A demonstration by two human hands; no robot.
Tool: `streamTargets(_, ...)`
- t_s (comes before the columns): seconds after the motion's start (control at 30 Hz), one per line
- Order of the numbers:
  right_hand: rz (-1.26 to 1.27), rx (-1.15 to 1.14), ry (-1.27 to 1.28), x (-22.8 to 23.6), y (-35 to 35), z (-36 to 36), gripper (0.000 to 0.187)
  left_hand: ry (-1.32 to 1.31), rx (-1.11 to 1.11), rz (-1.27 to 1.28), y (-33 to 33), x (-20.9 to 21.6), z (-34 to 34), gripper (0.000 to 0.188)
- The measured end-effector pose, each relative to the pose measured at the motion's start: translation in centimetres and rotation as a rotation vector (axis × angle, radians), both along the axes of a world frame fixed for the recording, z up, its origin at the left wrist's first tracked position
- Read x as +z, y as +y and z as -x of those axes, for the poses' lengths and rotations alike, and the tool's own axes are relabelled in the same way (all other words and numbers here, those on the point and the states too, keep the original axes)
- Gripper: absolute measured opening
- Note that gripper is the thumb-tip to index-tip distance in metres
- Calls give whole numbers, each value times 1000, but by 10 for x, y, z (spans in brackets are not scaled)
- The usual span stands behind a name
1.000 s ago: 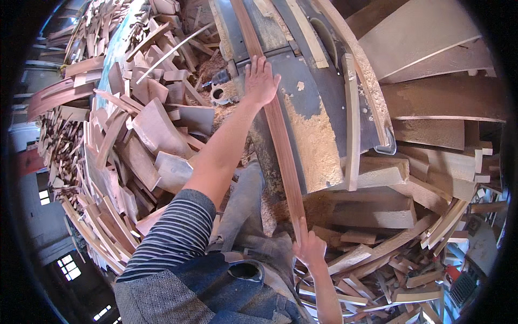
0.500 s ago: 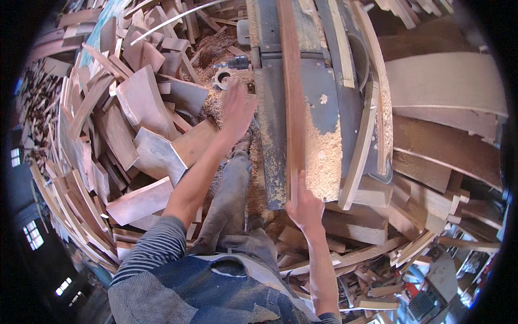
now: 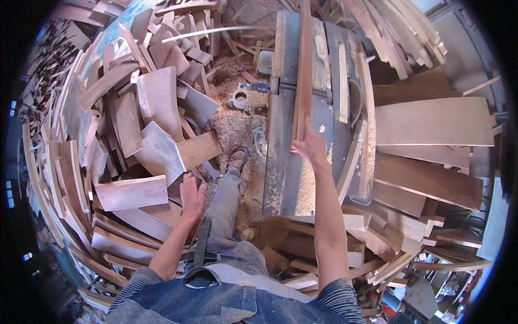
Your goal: The person picks a wood strip from a pile, aligns it on a jointer machine, and feeds the strip through the machine several times to smooth the edges.
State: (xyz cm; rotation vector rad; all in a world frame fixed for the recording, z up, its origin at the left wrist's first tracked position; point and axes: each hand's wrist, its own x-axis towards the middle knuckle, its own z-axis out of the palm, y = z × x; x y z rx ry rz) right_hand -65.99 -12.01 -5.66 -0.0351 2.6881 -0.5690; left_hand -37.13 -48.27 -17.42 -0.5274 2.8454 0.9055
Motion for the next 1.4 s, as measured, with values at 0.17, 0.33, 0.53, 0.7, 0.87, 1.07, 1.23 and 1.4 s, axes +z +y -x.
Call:
streamTargets(0.17,636,-128,-75,40,25,-95,102,359,-40,-67,61,22,24,52)
streamTargets(0.33,1689,-452,-480,47,64,-283,105,349,-185,-498,149,92,14,48)
streamTargets(0.53,2053,-621,-427,41,102,-495,106,62,-336,-969,225,100,-6,55)
streamTargets(0.7,1793,-882,-248,64,126,-614,109,-448,-19,-1568,252,75,50,56)
streamTargets(0.87,1602,-1160,-149,105,132,-720,98,-42,-100,-1763,284,116,105,64)
streamTargets(1.07,1519,-1506,11,100,126,-819,77,-79,-148,-2396,293,82,166,59)
streamTargets(1.23,1504,-1757,214,80,119,-865,65,-228,-10,-2157,314,121,132,77)
streamTargets(1.4,1614,-1878,166,47,133,-818,58,-128,57,-2096,278,171,129,80)
